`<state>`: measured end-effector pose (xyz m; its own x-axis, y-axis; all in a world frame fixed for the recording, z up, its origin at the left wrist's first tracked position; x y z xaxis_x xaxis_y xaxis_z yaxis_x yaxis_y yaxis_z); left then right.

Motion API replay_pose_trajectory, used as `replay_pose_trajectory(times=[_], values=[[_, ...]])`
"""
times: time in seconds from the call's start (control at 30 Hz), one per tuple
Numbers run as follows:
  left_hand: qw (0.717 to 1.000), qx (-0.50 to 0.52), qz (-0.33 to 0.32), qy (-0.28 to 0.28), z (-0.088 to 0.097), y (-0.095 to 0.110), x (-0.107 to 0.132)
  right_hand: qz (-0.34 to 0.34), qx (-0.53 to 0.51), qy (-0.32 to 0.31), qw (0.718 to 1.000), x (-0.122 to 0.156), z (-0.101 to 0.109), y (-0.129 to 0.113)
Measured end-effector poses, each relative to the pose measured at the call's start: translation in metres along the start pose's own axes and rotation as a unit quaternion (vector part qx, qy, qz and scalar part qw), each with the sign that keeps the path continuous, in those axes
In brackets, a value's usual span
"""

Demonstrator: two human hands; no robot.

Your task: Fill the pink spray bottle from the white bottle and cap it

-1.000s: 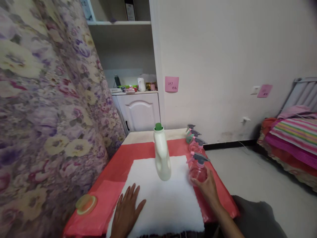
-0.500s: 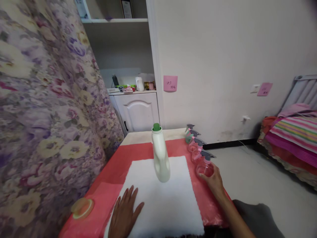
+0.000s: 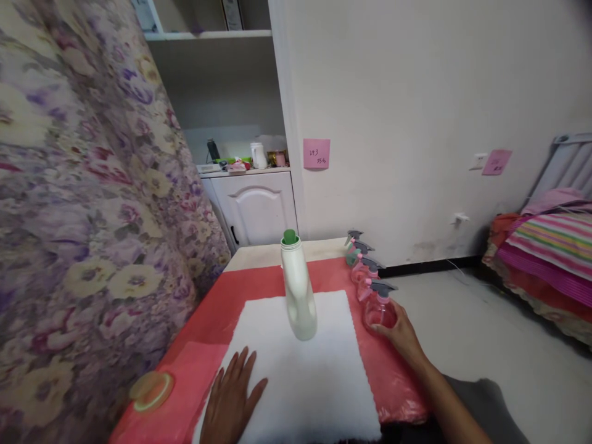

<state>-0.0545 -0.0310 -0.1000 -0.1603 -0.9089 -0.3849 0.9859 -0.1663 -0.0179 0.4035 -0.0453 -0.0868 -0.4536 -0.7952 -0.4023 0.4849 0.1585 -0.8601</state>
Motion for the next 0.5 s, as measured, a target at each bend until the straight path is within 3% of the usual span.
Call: replay_pose_trajectory(times=[0.5], values=[[1.000,-0.003,0.013,-0.016,0.005,0.004,0.001,-0.005,0.001,0.016,1.000,0.014,0.000,0.016]])
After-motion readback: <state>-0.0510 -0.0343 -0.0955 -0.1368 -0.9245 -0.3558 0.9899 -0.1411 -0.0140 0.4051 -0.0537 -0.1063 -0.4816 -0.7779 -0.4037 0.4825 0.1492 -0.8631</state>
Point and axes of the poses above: each hand's wrist, its own x-axis away from the middle knuckle, its own z-axis out of the back of the hand, y = z × x, the point moved 1 cm from there along -x, towards the middle knuckle, and after that the axes turned 10 degrees about z, right-handed, at the moved point
